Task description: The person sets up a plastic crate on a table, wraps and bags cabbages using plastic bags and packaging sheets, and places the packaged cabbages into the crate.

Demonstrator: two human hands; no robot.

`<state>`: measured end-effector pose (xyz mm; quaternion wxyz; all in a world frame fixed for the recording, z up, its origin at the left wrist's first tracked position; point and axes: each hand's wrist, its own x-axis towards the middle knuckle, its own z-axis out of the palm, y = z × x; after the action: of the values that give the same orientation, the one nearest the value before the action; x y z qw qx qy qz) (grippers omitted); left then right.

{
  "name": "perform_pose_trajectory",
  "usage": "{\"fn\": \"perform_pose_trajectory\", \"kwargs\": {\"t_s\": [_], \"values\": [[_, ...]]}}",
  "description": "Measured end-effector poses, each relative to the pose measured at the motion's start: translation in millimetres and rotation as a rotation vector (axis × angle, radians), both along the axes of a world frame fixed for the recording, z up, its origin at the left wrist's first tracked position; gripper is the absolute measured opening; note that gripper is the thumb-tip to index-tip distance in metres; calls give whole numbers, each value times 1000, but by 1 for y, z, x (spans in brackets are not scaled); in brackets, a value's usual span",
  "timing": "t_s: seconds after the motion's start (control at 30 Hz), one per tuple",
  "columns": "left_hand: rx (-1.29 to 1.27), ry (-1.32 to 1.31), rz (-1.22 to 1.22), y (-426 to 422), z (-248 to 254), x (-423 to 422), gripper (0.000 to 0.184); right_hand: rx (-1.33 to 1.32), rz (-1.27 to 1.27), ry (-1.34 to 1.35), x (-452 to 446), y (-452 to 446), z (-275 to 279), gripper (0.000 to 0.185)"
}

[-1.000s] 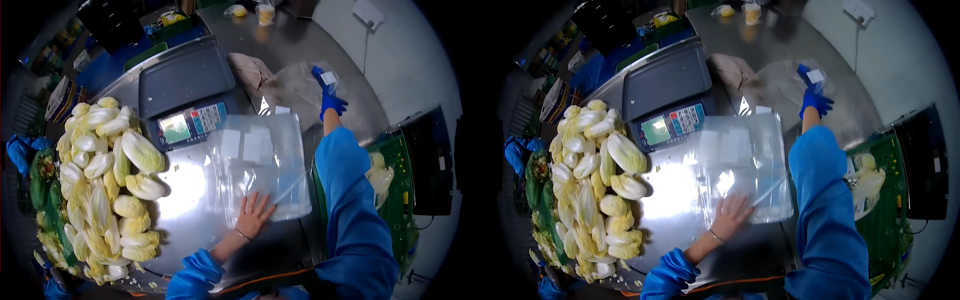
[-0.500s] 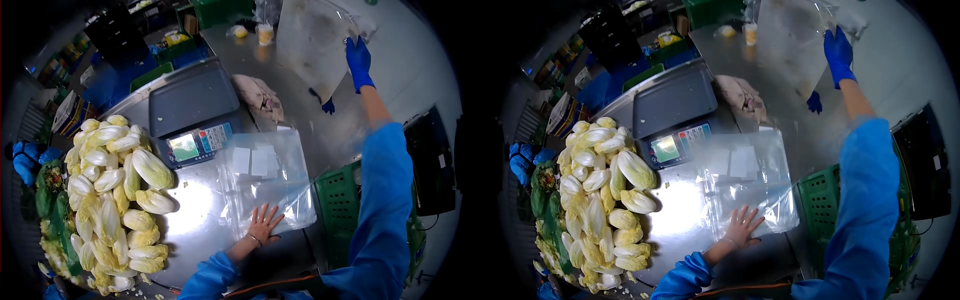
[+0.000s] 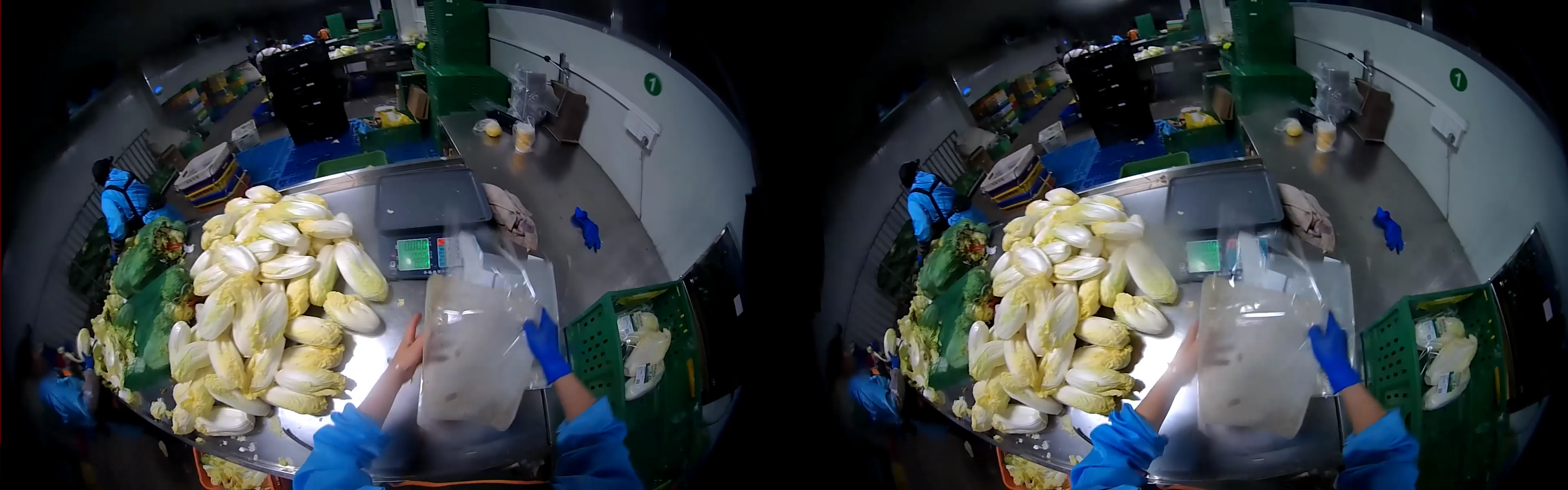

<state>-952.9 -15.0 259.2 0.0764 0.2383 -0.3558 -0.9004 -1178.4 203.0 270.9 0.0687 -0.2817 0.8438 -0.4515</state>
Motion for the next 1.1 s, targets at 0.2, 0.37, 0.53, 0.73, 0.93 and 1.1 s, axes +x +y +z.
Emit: {"fn": "perform_pose_trajectory", "kwargs": {"t_s": [0.2, 0.37, 0.53, 0.73, 0.93, 1.1], "values": [[-544, -189, -187, 41, -44, 97, 98, 111, -87, -85, 46, -12, -50, 39], [-605, -407, 2, 68, -107, 136, 92, -208, -146, -137, 38, -24, -74, 32], [-841, -660, 78, 71, -48, 202, 87, -677, -371, -595, -32, -9, -77, 16], [-1639, -683, -851, 108, 102, 236, 99, -229, -345, -709, -68, 35, -107, 29], [-1104, 318, -748, 93, 247, 260, 58, -233, -147, 24, 36, 50, -118, 49], [-1218, 1324, -511, 92, 284, 275, 23, 484, 181, -248, 215, 15, -89, 57]]}}
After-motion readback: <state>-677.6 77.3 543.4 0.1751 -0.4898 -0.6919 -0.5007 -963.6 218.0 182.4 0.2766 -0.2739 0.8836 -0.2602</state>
